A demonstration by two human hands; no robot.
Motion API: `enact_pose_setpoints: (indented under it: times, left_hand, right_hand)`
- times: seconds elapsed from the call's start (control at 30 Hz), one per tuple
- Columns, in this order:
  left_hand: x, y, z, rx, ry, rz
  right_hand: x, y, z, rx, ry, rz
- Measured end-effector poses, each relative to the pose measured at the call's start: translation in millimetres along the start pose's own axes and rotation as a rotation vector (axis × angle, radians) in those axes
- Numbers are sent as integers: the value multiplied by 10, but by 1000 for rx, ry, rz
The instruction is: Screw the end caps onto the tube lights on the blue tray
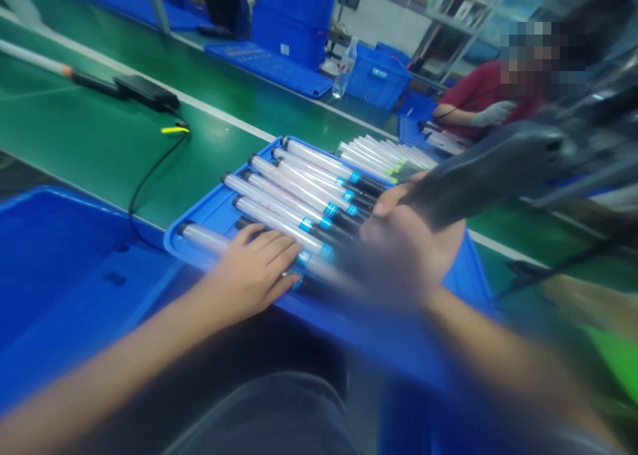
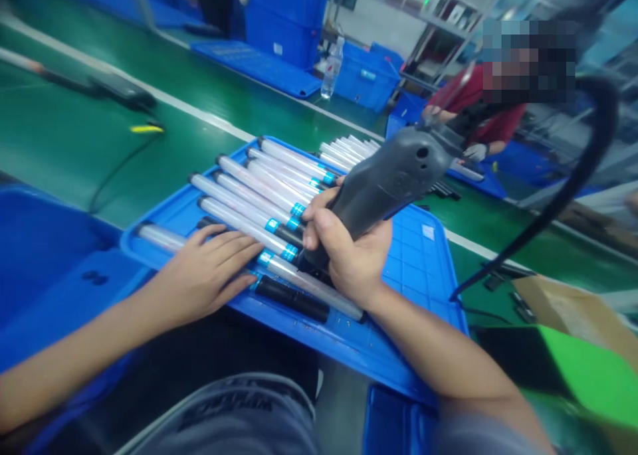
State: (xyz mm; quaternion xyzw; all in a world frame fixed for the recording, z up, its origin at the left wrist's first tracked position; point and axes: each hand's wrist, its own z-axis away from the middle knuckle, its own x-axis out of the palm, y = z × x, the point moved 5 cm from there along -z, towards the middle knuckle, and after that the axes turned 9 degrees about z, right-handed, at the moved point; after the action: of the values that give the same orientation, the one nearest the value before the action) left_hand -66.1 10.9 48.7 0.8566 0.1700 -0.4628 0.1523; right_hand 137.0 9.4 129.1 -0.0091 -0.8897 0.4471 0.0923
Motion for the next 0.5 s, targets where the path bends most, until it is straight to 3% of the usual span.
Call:
enact_pose_setpoints:
  times: [0.13,0.33,0.5]
  left_hand:
    - [18,-6,-22,-3,-59,51]
    - [-152,-161,159,-81,27,-83]
    - [-135,-160,226,-81,15,-68]
  right_hand:
    - [14,-32,-46,-1,1,59]
    - [116,-40,-86,-14,-49,114]
    - [202,-21,-114,-8,-81,88]
